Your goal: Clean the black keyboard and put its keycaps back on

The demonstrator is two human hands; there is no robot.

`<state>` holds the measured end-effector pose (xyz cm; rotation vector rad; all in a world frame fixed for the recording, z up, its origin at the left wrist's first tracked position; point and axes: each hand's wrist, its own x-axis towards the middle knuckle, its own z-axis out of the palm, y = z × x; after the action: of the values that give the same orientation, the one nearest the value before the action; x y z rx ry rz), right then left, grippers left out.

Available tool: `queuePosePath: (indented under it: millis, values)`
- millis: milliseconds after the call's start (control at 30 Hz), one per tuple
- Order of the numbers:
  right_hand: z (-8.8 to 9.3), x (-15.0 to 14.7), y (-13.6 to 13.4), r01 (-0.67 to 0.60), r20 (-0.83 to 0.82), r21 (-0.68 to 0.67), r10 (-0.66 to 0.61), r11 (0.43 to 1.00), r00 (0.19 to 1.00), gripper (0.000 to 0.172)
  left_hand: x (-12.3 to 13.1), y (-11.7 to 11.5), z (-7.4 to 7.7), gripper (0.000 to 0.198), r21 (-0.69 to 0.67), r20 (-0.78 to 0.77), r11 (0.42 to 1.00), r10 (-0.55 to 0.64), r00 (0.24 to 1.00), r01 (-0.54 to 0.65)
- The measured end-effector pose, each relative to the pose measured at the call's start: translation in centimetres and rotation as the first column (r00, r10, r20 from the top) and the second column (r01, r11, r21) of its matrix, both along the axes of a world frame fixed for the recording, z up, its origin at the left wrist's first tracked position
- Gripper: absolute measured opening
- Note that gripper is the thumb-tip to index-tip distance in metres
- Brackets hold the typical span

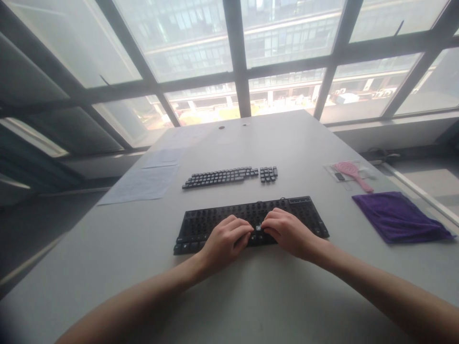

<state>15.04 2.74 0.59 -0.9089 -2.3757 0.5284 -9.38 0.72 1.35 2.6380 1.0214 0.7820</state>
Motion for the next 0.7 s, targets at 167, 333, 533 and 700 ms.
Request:
queuePosePath:
  millis: [167,333,533,700]
  values:
    - [0.27,-0.07,-0.23,-0.042,0.034,0.067,0.04,0.997,0.999,0.026,0.2,0.05,0.09,0.018,-0.005,0.001,1.0,0.013,1.0,-0.013]
    - [0.35,-0.02,-0.39,-0.056,0.015,0.068,0.055,0.996,0.998,0.028,0.36,0.08,-0.01,0.019,-0.001,-0.016,1.0,0.003,1.0,-0.003]
    - [-0.43,-0.05,0.0,0.076,-0.085,-0.047,-0.08,0.996,0.993,0.016,0.29,0.16,-0.26,0.018,-0.05,0.025,0.999,0.015,1.0,-0.014]
    - [0.04,-0.12,0.39,0.095,-0.106,-0.13,-0.109,0.987,0.988,0.016,0.34,0.32,-0.25,0.017,-0.09,0.055,0.996,0.02,0.998,-0.015]
